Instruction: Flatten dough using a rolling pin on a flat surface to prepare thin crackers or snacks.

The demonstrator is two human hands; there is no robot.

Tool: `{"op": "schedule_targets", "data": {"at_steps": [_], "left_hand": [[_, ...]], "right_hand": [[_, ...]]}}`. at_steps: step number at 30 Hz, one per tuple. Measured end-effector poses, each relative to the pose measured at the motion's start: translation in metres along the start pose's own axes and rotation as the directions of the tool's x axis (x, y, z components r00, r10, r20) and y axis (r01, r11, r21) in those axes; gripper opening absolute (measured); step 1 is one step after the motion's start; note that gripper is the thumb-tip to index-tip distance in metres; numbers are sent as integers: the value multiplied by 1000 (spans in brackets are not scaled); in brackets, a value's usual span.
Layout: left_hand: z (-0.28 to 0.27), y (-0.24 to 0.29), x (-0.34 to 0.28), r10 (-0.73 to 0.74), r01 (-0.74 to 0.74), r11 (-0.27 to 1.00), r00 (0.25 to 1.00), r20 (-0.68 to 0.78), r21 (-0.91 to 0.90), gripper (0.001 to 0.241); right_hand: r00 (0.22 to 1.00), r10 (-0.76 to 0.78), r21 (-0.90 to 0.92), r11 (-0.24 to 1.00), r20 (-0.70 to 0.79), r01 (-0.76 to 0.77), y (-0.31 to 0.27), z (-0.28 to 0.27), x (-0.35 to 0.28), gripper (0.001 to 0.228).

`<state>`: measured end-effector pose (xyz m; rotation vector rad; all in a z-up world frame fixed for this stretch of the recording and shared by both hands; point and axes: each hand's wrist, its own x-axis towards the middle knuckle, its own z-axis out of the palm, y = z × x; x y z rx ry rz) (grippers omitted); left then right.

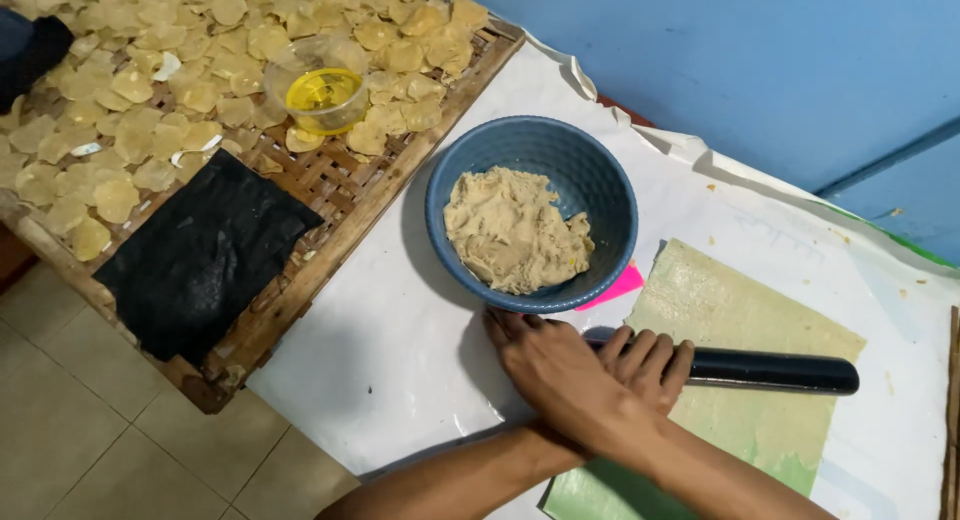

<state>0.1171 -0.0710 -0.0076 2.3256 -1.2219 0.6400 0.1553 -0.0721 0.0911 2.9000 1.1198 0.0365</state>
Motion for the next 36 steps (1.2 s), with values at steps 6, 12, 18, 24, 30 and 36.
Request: {"op": "schedule_targets", "data": {"at_steps": [6, 12, 18, 24, 30, 36], "left_hand": [[-19, 5, 24, -42, 9, 977, 987, -154, -212, 30], [-30, 9, 25, -24, -2, 986, 987, -159, -164, 31], [-16, 8, -23, -18, 506, 332, 847, 530, -796, 48], [-35, 7, 19, 8, -62, 952, 984, -178, -300, 50], [-35, 7, 19, -28, -14, 927, 994, -108, -375, 42], [-37, 6, 22, -81, 18, 919, 986, -145, -394, 29]], "right_hand": [[998, 27, -510, 860, 54, 4, -26, 53, 21, 49], [984, -93, -296, 946, 150, 135, -7, 22, -9, 30], [981, 131, 251, 964, -144, -92, 8, -99, -69, 35], [645, 576, 577, 779, -503, -246, 51, -137, -56, 46], [859, 474, 314, 859, -194, -404, 84, -94, -24, 14], [924, 380, 33, 924, 50, -381, 94, -43, 11, 39]]}}
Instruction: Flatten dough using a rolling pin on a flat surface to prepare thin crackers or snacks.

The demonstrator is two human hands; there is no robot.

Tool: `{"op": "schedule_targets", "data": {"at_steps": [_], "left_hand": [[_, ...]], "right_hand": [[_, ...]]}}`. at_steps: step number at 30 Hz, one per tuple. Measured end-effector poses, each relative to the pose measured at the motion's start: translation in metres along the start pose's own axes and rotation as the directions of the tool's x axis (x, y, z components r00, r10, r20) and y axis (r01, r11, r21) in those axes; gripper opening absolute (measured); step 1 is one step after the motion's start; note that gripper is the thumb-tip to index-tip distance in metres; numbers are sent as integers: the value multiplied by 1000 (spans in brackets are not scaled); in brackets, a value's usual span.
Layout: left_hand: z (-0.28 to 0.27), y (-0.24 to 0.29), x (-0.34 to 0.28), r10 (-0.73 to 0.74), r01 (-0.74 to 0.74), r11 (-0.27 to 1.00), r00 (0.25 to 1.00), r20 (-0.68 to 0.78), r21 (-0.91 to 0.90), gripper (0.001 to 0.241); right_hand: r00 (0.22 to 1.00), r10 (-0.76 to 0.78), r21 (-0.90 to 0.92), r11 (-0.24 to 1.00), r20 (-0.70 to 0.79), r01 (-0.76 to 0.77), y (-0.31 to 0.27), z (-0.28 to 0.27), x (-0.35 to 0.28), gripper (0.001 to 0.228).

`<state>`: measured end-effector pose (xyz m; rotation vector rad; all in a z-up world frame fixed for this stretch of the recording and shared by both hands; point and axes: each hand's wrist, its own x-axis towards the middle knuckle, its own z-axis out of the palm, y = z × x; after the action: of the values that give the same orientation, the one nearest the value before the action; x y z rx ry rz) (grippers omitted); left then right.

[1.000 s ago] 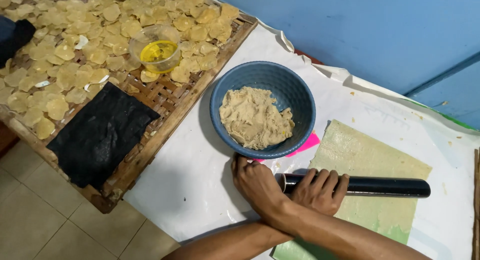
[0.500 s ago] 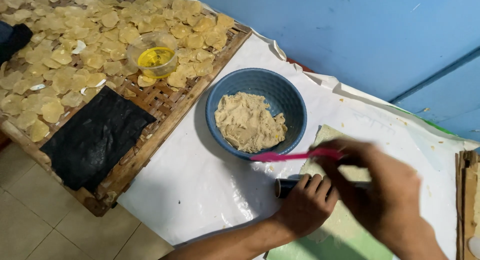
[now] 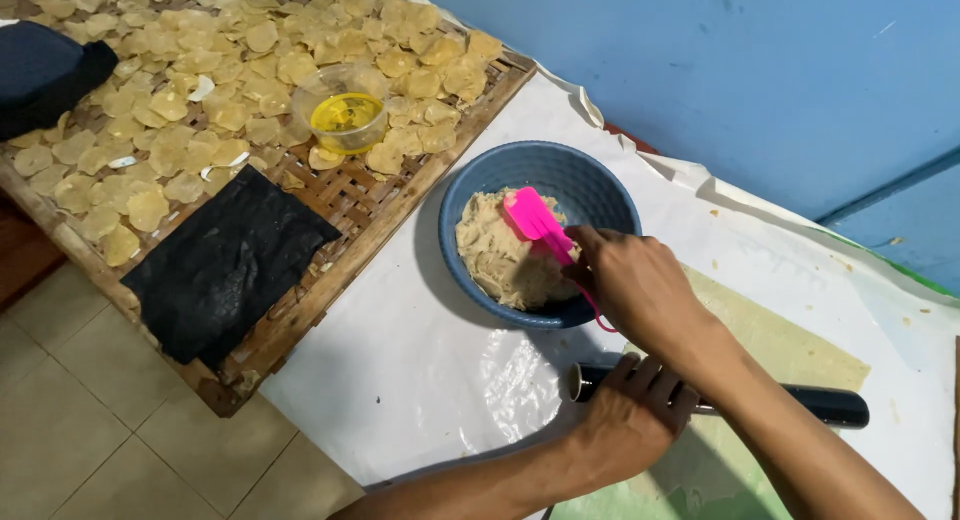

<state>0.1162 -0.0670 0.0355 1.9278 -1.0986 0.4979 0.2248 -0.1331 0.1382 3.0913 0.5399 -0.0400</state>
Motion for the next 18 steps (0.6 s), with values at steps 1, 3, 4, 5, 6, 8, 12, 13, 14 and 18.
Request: {"op": "schedule_targets", "data": {"at_steps": [1, 3, 4, 5, 6, 8, 12, 13, 14, 18], "left_hand": [[2, -4, -2, 0, 0, 1000, 1000, 0, 1, 29], [7, -10, -5, -38, 38, 999, 999, 38, -2, 30], [5, -12, -6, -41, 41, 999, 998, 38, -1, 30], [3, -13, -6, -62, 63, 996, 998, 24, -56, 30], [2, -15, -6, -84, 85, 990, 996, 11, -112, 30], [18, -27, -18, -127, 133, 991, 975, 181, -21, 15], [-20, -18, -4, -196, 134, 953, 956, 217, 270, 29], [-30, -16, -4, -187, 126, 957, 956, 227, 260, 29], [-40, -14, -3, -185, 133, 955, 966, 183, 265, 31], [-58, -12, -16, -205, 184, 972, 967, 149, 145, 45]], "right_hand": [[1000, -1, 0, 1000, -1, 1, -2, 4, 2, 39], [998, 57, 96, 994, -3, -56, -5, 11, 7, 23], [999, 55, 98, 994, -2, -54, -6, 14, 7, 23], [995, 99, 107, 990, -31, -95, -7, 16, 7, 25], [988, 144, 117, 984, -60, -136, -7, 19, 7, 30], [989, 108, 111, 989, -97, -97, -1, 18, 3, 25], [972, 136, 144, 984, -190, -109, 15, 2, -14, 29], [971, 150, 145, 982, -187, -124, 17, -6, -23, 29], [959, 151, 180, 978, -242, -108, 19, -13, -33, 20], [908, 223, 361, 929, -353, -88, 21, -28, -66, 7]]}}
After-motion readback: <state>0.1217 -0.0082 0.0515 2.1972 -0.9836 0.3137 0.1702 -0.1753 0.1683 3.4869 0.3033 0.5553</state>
